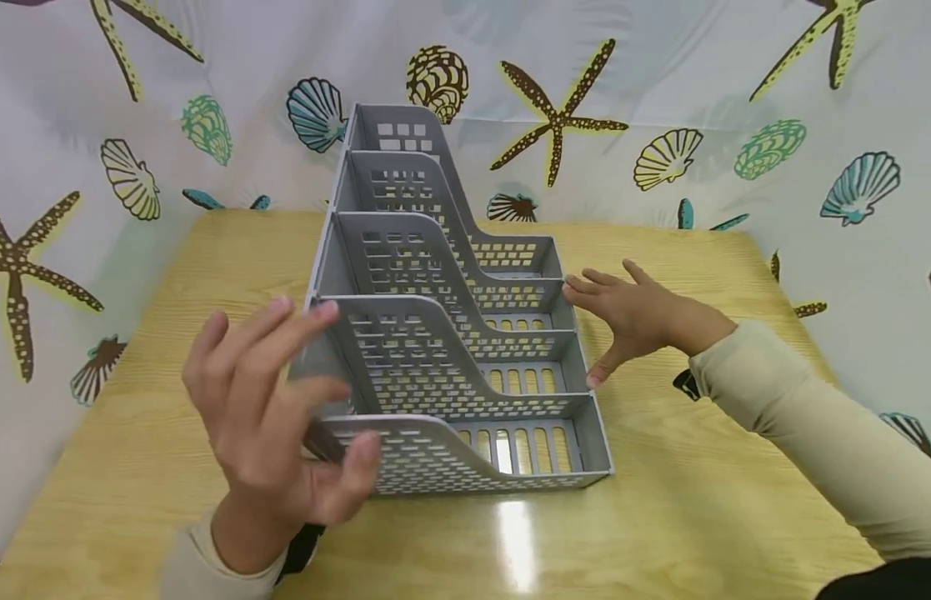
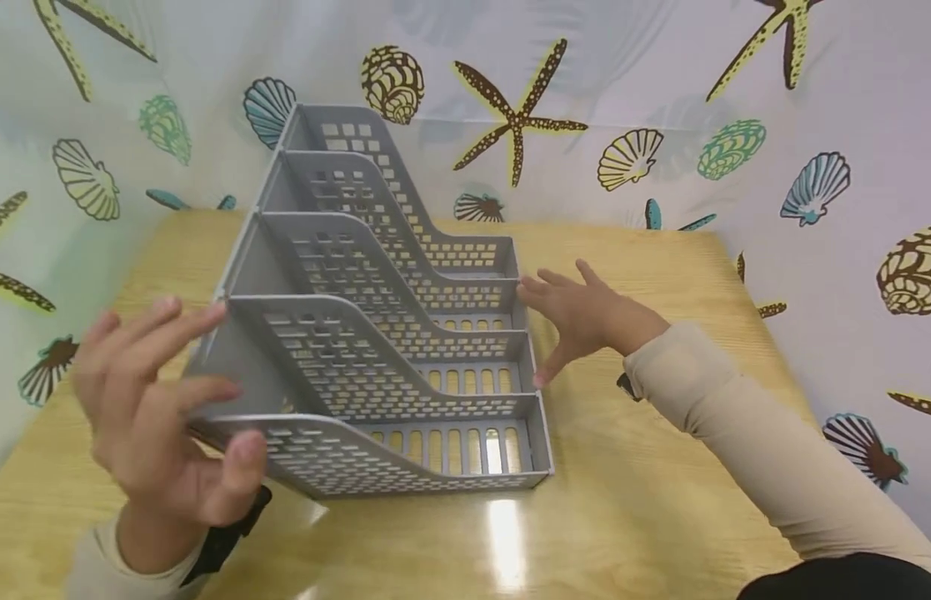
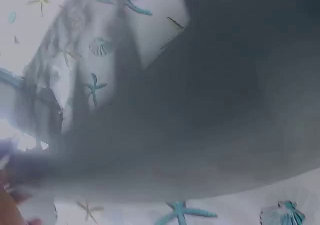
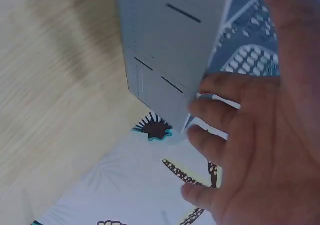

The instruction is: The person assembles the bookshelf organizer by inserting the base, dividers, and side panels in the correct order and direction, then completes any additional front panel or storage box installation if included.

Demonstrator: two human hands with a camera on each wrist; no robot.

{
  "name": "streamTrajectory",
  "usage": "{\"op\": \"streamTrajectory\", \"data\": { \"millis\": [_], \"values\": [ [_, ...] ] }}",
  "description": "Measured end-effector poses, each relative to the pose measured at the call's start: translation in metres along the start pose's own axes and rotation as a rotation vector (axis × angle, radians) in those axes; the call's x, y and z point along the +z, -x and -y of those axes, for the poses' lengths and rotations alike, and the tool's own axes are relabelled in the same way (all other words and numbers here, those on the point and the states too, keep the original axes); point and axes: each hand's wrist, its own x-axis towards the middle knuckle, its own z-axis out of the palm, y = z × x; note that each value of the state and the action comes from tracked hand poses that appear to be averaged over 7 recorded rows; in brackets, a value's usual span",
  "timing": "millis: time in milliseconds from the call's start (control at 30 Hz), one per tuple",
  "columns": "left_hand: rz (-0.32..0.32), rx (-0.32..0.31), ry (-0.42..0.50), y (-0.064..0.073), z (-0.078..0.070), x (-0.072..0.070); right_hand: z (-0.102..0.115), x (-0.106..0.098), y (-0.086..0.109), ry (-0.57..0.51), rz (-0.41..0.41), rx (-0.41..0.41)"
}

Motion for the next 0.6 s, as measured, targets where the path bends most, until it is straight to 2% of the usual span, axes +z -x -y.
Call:
{"op": "streamTrajectory", "data": {
  "millis": [33, 67, 133, 200, 267, 367, 400, 467, 600],
  "values": [
    [-0.035, 0.076, -0.041, 0.004, -0.001, 0.004, 0.001, 0.006, 0.001, 0.02, -0.023, -0.002],
    [-0.035, 0.138, -0.063, 0.007, -0.002, 0.006, 0.004, 0.014, 0.003, 0.045, -0.058, -0.006],
    [0.032, 0.206, -0.082, 0.009, -0.003, 0.011, 0.011, 0.029, 0.006, 0.098, -0.156, -0.008],
    [0.129, 0.209, -0.117, 0.009, -0.004, 0.012, 0.022, 0.043, 0.009, 0.145, -0.282, -0.002],
    [0.197, 0.198, -0.126, 0.009, -0.003, 0.014, 0.035, 0.057, 0.013, 0.196, -0.417, 0.006],
    [0.326, 0.198, -0.084, 0.011, 0.001, 0.013, 0.052, 0.07, 0.018, 0.248, -0.6, 0.021],
    [0.386, 0.204, -0.057, 0.014, 0.002, 0.013, 0.056, 0.073, 0.02, 0.267, -0.65, 0.026],
    [0.556, 0.204, -0.001, 0.02, 0.003, 0.011, 0.062, 0.076, 0.024, 0.289, -0.719, 0.034],
    [0.958, 0.159, 0.106, 0.044, -0.001, 0.008, 0.066, 0.075, 0.032, 0.311, -0.751, 0.047]
  ]
}}
